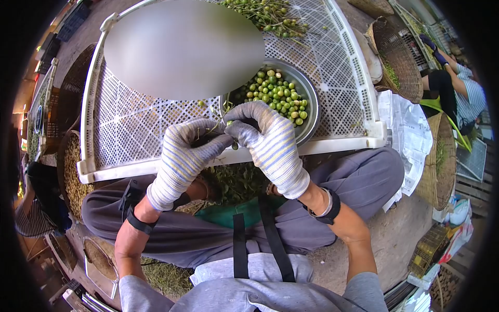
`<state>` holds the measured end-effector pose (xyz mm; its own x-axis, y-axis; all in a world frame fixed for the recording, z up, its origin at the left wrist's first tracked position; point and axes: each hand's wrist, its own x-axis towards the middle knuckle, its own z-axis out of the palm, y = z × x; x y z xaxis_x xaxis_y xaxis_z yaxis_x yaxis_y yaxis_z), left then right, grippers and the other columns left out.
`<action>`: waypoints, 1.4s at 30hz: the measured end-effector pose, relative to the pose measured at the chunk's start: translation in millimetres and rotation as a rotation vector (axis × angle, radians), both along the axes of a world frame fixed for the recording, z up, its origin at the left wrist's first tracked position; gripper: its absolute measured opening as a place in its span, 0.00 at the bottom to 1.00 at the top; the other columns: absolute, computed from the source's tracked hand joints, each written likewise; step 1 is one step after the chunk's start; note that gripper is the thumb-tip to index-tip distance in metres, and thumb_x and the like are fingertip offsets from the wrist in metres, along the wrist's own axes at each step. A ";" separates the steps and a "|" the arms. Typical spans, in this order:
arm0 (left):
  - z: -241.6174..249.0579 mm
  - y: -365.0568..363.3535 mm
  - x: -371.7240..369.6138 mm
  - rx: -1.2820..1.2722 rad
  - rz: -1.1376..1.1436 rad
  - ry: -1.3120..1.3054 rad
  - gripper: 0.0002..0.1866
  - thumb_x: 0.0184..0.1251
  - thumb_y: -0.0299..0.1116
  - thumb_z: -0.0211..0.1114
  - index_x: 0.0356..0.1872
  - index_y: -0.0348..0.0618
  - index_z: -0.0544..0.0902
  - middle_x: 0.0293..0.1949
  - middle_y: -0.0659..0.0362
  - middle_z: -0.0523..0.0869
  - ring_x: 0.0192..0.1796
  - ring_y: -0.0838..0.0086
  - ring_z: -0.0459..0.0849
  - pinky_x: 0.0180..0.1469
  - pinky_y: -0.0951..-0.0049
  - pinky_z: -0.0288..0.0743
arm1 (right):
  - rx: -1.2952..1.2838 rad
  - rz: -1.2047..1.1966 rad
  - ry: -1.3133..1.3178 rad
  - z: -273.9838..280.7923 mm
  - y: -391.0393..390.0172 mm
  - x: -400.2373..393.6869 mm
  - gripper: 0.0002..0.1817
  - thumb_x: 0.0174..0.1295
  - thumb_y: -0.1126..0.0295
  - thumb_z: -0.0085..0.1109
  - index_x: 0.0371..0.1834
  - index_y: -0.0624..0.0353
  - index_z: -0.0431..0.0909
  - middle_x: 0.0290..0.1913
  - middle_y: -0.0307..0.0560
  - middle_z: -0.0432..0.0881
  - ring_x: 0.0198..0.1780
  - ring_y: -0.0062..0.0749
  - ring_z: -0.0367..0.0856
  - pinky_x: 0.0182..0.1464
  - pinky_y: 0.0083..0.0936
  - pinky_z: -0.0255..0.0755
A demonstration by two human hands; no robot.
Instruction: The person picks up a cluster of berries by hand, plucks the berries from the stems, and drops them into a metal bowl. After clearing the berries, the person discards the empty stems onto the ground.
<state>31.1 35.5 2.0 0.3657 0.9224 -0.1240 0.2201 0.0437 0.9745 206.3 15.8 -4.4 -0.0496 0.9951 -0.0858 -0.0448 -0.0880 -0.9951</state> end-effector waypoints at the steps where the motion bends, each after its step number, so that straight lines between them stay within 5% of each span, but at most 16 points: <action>1: 0.4 -0.6 0.4 -0.029 0.009 -0.023 0.10 0.62 0.25 0.71 0.43 0.32 0.86 0.31 0.61 0.88 0.32 0.88 0.80 0.34 0.84 0.76 | 0.006 -0.014 -0.010 0.3 -0.8 -1.3 0.08 0.65 0.73 0.63 0.45 0.63 0.82 0.34 0.36 0.83 0.30 0.12 0.72 0.34 0.14 0.70; 9: -0.5 5.9 -4.5 -0.161 0.092 -0.050 0.09 0.63 0.26 0.70 0.40 0.31 0.86 0.30 0.61 0.87 0.31 0.87 0.81 0.33 0.83 0.76 | 0.000 -0.017 0.092 -0.3 4.8 9.8 0.09 0.67 0.75 0.59 0.48 0.65 0.81 0.30 0.36 0.81 0.26 0.10 0.68 0.29 0.11 0.67; 12: 9.5 8.7 -4.9 -0.247 0.150 -0.180 0.07 0.62 0.29 0.70 0.37 0.35 0.87 0.29 0.64 0.87 0.27 0.89 0.75 0.31 0.86 0.68 | 0.032 -0.083 -0.001 11.0 15.2 21.6 0.09 0.67 0.75 0.59 0.47 0.67 0.81 0.30 0.40 0.81 0.24 0.12 0.71 0.28 0.12 0.67; 15: 17.8 11.5 -7.7 -0.272 0.151 -0.146 0.08 0.63 0.29 0.70 0.38 0.34 0.87 0.29 0.65 0.86 0.31 0.87 0.78 0.34 0.84 0.72 | 0.022 -0.133 0.017 14.3 24.0 32.8 0.09 0.67 0.74 0.60 0.46 0.69 0.80 0.30 0.42 0.82 0.23 0.14 0.73 0.27 0.13 0.68; 19: 15.2 11.3 -8.8 -0.289 0.160 -0.167 0.10 0.63 0.33 0.71 0.39 0.36 0.88 0.28 0.67 0.85 0.29 0.89 0.76 0.31 0.85 0.69 | -0.026 -0.095 0.208 8.3 27.0 40.8 0.11 0.67 0.73 0.61 0.46 0.70 0.80 0.30 0.43 0.82 0.23 0.15 0.74 0.27 0.13 0.69; 22: 12.0 12.2 -12.2 -0.337 0.166 -0.163 0.12 0.63 0.36 0.71 0.39 0.37 0.88 0.27 0.69 0.83 0.27 0.90 0.72 0.28 0.86 0.65 | -0.001 -0.134 0.015 8.9 29.4 40.9 0.11 0.66 0.72 0.62 0.48 0.67 0.80 0.34 0.44 0.84 0.30 0.19 0.80 0.34 0.15 0.75; 24: 12.7 12.2 -13.3 -0.343 0.163 -0.177 0.12 0.63 0.37 0.71 0.40 0.38 0.88 0.26 0.69 0.82 0.26 0.90 0.71 0.27 0.85 0.64 | 0.618 -0.192 -0.748 4.0 36.6 44.3 0.11 0.66 0.73 0.61 0.50 0.63 0.81 0.38 0.43 0.85 0.40 0.23 0.83 0.44 0.19 0.77; 25: 13.2 12.3 -13.5 -0.351 0.158 -0.192 0.13 0.63 0.38 0.71 0.40 0.38 0.88 0.25 0.70 0.82 0.25 0.90 0.70 0.27 0.85 0.63 | 0.619 -0.192 -0.748 4.9 33.8 42.5 0.11 0.66 0.73 0.61 0.50 0.63 0.81 0.38 0.43 0.85 0.40 0.23 0.83 0.44 0.19 0.77; 28: 15.5 11.5 -11.5 -0.349 0.155 -0.203 0.12 0.64 0.38 0.71 0.40 0.38 0.88 0.25 0.71 0.81 0.24 0.90 0.69 0.26 0.85 0.62 | 0.148 0.077 -0.067 10.5 21.3 28.1 0.15 0.65 0.74 0.62 0.54 0.61 0.80 0.41 0.43 0.86 0.43 0.23 0.83 0.48 0.20 0.77; 31: 12.6 9.3 -9.0 -0.340 0.155 -0.231 0.11 0.62 0.36 0.72 0.40 0.39 0.86 0.27 0.70 0.83 0.23 0.92 0.66 0.23 0.87 0.56 | -0.197 0.221 -0.003 16.8 16.2 24.0 0.14 0.64 0.75 0.62 0.53 0.62 0.80 0.40 0.41 0.85 0.41 0.19 0.82 0.46 0.18 0.77; 42: 16.7 7.7 -6.6 -0.314 0.108 -0.193 0.10 0.62 0.28 0.72 0.42 0.35 0.87 0.31 0.64 0.88 0.33 0.86 0.81 0.36 0.83 0.75 | -0.142 0.217 0.073 1.1 17.3 29.8 0.13 0.64 0.71 0.62 0.49 0.66 0.80 0.36 0.40 0.83 0.36 0.17 0.80 0.41 0.17 0.76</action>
